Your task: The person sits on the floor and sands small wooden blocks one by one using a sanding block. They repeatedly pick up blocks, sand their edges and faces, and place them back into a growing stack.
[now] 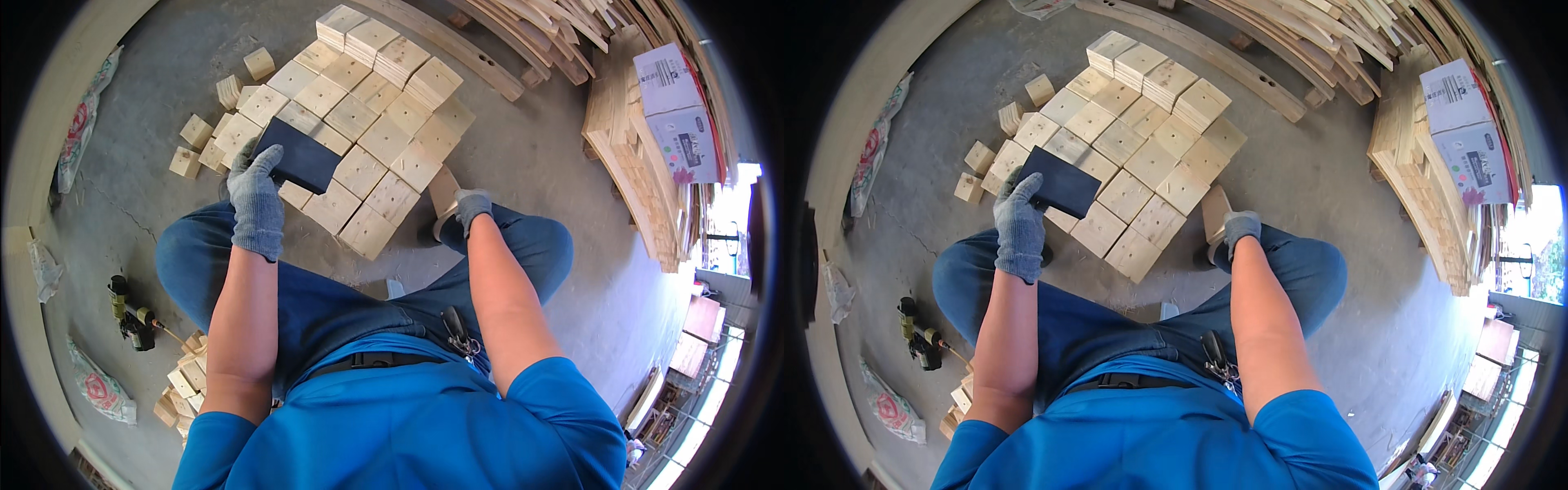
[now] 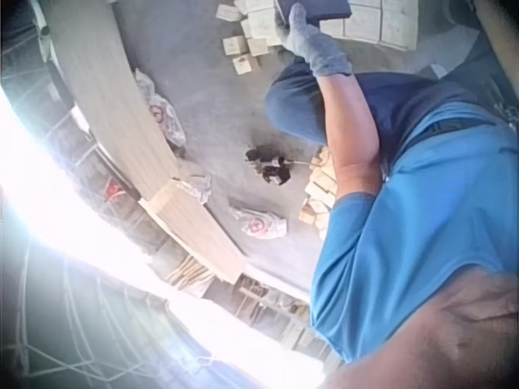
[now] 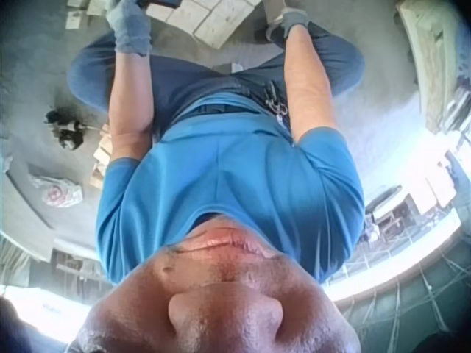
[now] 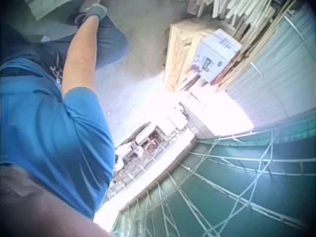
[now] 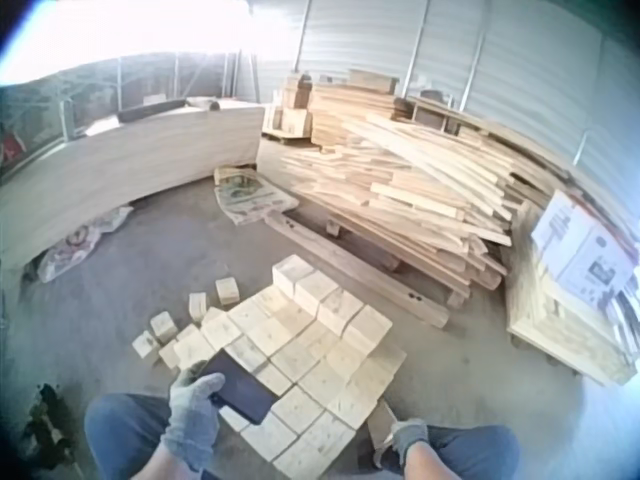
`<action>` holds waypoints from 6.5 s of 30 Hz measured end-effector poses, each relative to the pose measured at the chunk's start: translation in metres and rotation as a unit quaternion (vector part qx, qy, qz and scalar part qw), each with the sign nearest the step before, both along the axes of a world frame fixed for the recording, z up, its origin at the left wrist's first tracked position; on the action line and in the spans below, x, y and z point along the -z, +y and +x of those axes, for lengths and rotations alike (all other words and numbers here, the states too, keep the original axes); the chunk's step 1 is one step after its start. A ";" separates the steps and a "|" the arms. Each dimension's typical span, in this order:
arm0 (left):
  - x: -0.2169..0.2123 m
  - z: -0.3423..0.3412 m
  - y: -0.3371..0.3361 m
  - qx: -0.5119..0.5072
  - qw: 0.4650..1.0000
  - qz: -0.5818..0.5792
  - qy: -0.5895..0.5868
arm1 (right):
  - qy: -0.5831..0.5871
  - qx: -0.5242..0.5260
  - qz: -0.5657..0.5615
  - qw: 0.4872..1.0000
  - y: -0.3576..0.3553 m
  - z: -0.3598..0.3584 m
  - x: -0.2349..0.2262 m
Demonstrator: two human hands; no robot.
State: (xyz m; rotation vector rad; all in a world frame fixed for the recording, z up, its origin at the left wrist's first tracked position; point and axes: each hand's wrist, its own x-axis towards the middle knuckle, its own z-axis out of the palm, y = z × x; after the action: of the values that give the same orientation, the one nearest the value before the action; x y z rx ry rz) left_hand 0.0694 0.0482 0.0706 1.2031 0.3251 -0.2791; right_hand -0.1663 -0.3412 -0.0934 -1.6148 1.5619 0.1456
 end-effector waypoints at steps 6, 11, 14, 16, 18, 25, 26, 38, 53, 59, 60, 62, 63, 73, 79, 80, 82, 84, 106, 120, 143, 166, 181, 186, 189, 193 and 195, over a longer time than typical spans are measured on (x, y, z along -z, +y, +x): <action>0.005 -0.002 0.001 0.016 0.999 0.033 -0.025 | -0.038 -0.106 -0.037 0.993 0.036 0.019 -0.012; 0.002 -0.002 -0.006 0.031 0.998 0.047 -0.016 | -0.047 -0.130 -0.030 0.990 0.051 0.016 -0.033; 0.003 -0.002 -0.004 0.027 0.999 0.041 -0.018 | -0.053 -0.137 -0.057 0.988 0.055 0.019 -0.036; 0.006 -0.001 0.000 0.020 0.999 0.027 -0.026 | -0.063 -0.142 -0.083 0.984 0.050 0.021 -0.036; 0.004 -0.003 -0.011 0.034 0.999 0.024 -0.016 | -0.078 -0.127 -0.196 0.969 0.028 0.004 -0.012; 0.005 -0.002 -0.002 0.025 0.998 0.048 -0.020 | 0.023 -0.212 -0.248 0.945 0.049 0.024 -0.044; 0.005 -0.003 -0.005 0.025 0.999 0.038 -0.017 | 0.033 -0.236 -0.228 0.944 0.049 0.021 -0.043; 0.004 -0.003 -0.005 0.019 0.999 0.034 -0.029 | 0.077 -0.421 -0.266 0.864 0.004 -0.007 -0.021; -0.003 -0.008 -0.003 0.020 1.000 -0.003 -0.020 | -0.497 0.292 -0.154 0.802 -0.014 0.000 -0.147; -0.004 -0.010 -0.004 0.029 0.999 -0.019 -0.030 | -0.627 0.158 0.029 0.762 -0.043 0.023 -0.151; -0.003 -0.010 -0.002 0.029 0.999 -0.026 -0.033 | -0.631 0.151 0.048 0.759 -0.043 0.035 -0.154; 0.002 -0.008 0.000 0.018 0.999 -0.022 -0.032 | -0.637 0.137 0.088 0.753 -0.043 0.061 -0.163; 0.005 -0.007 0.000 0.020 0.999 -0.016 -0.028 | -0.630 0.145 0.089 0.758 -0.045 0.073 -0.165; 0.020 -0.004 -0.006 0.031 0.999 0.035 -0.003 | -0.549 0.048 0.172 0.817 -0.075 0.147 -0.146; 0.013 -0.004 -0.014 0.052 0.998 0.046 -0.008 | -0.503 0.079 0.141 0.849 -0.108 0.161 -0.103; 0.011 -0.004 -0.015 0.054 0.997 0.047 -0.008 | -0.500 0.084 0.135 0.851 -0.110 0.161 -0.100; 0.009 -0.004 -0.018 0.060 0.997 0.050 -0.009 | -0.474 0.063 0.125 0.869 -0.114 0.156 -0.093; 0.006 -0.002 -0.019 0.062 0.997 0.041 -0.006 | -0.455 0.055 0.107 0.882 -0.116 0.156 -0.093; -0.010 -0.004 -0.015 0.042 0.998 0.039 0.006 | -0.396 -0.107 -0.160 0.898 -0.050 0.119 -0.118; -0.008 -0.005 -0.003 0.047 0.998 0.028 -0.021 | 0.092 -0.594 -0.370 0.709 0.054 0.138 -0.116; -0.014 -0.005 -0.003 0.055 0.998 -0.003 -0.028 | 0.186 -0.524 -0.282 0.782 0.041 0.096 -0.130; -0.023 -0.007 0.001 0.059 0.997 -0.003 -0.049 | -0.209 -0.479 -0.240 0.818 0.094 0.074 -0.102; -0.024 0.003 0.021 -0.009 0.998 -0.043 -0.033 | -0.146 -0.513 -0.233 0.813 0.182 0.121 -0.083; -0.027 0.005 0.026 -0.018 0.997 -0.061 -0.032 | -0.183 -0.371 -0.095 0.905 0.169 0.118 -0.099; -0.031 0.007 0.031 -0.012 0.997 -0.065 -0.030 | -0.235 -0.385 -0.129 0.883 0.164 0.115 -0.089; -0.033 0.007 0.030 -0.022 0.997 -0.061 -0.028 | -0.215 -0.505 -0.268 0.792 0.178 0.115 -0.080; -0.033 0.006 0.032 -0.037 0.997 -0.066 -0.028 | -0.189 -0.546 -0.240 0.780 0.201 0.118 -0.089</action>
State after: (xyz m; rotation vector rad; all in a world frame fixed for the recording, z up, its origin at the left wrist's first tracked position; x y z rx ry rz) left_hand 0.0756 0.0804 0.1035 1.0644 0.2984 -0.1989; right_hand -0.0481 -0.1398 -0.0044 -2.5938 0.1823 0.0221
